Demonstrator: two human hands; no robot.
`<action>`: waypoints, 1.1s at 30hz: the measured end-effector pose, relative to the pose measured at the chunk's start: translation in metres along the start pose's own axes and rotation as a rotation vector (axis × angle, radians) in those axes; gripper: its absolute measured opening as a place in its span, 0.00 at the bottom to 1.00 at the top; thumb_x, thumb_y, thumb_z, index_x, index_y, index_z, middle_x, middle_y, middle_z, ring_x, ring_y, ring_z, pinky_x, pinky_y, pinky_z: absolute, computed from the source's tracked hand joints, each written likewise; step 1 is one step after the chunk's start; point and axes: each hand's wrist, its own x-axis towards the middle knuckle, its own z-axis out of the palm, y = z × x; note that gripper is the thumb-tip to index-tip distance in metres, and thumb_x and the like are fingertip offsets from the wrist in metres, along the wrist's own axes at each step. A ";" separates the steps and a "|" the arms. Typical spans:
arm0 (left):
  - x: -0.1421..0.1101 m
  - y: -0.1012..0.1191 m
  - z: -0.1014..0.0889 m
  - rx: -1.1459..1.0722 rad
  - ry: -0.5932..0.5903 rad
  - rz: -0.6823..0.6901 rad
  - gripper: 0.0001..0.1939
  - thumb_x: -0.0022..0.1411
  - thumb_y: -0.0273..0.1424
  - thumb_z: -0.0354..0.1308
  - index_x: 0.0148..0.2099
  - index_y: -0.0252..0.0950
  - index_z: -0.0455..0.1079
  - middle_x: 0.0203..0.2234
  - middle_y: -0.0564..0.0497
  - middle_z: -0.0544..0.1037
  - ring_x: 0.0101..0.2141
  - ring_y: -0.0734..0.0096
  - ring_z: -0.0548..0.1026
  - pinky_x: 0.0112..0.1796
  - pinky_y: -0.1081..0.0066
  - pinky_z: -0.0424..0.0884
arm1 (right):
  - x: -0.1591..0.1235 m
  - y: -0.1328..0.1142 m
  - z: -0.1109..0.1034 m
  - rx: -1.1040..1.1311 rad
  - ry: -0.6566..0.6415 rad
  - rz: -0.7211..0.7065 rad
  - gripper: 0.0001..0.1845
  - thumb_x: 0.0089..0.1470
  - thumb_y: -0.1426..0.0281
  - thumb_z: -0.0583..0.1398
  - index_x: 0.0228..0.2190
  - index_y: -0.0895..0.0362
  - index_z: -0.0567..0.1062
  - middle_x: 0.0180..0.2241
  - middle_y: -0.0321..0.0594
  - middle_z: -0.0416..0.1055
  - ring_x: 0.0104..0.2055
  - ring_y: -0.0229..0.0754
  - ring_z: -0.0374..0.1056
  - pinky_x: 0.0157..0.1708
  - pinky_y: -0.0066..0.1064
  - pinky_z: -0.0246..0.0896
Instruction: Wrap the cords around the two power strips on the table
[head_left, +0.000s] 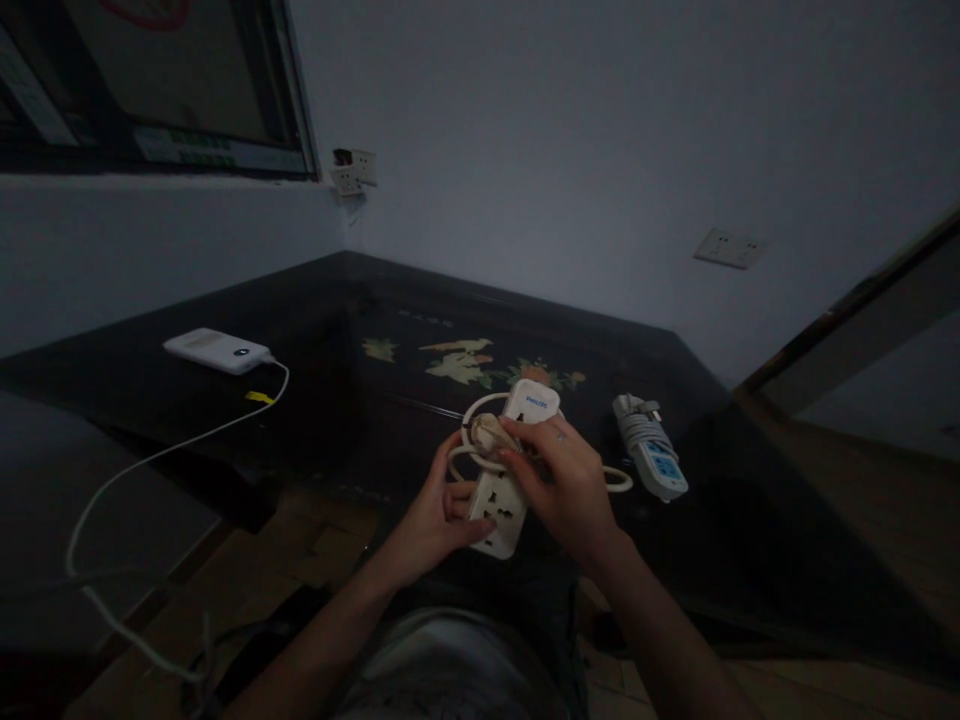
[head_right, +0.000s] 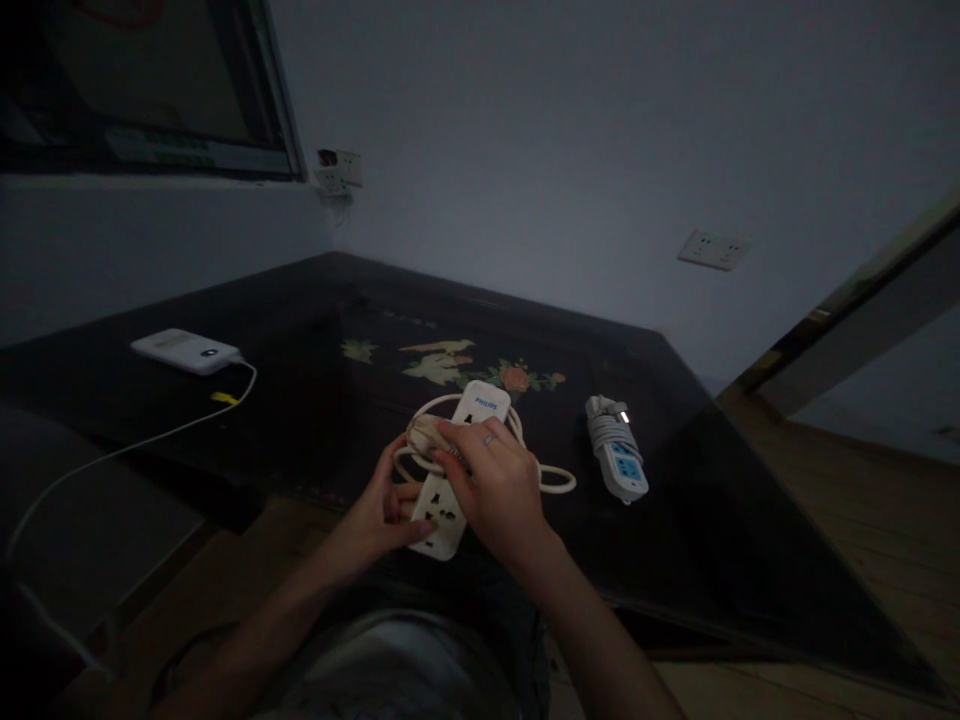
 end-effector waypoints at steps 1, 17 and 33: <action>0.000 -0.002 0.000 0.021 0.012 0.016 0.57 0.49 0.28 0.69 0.66 0.47 0.29 0.41 0.44 0.77 0.35 0.59 0.80 0.35 0.63 0.75 | 0.000 0.001 0.001 -0.020 0.001 0.008 0.11 0.58 0.71 0.57 0.43 0.58 0.74 0.35 0.45 0.76 0.38 0.45 0.69 0.36 0.34 0.66; 0.000 -0.017 0.003 0.198 0.129 0.122 0.49 0.53 0.26 0.64 0.67 0.46 0.37 0.50 0.41 0.73 0.43 0.61 0.77 0.41 0.65 0.73 | 0.006 -0.001 0.006 -0.166 -0.216 0.230 0.12 0.58 0.71 0.58 0.44 0.57 0.75 0.39 0.45 0.77 0.43 0.50 0.70 0.42 0.39 0.65; -0.003 -0.015 0.009 0.140 0.117 0.052 0.50 0.53 0.30 0.66 0.66 0.44 0.35 0.49 0.40 0.74 0.42 0.61 0.77 0.40 0.66 0.72 | -0.002 0.012 0.014 0.111 -0.068 0.326 0.13 0.60 0.70 0.54 0.45 0.56 0.72 0.36 0.42 0.75 0.38 0.45 0.70 0.36 0.33 0.63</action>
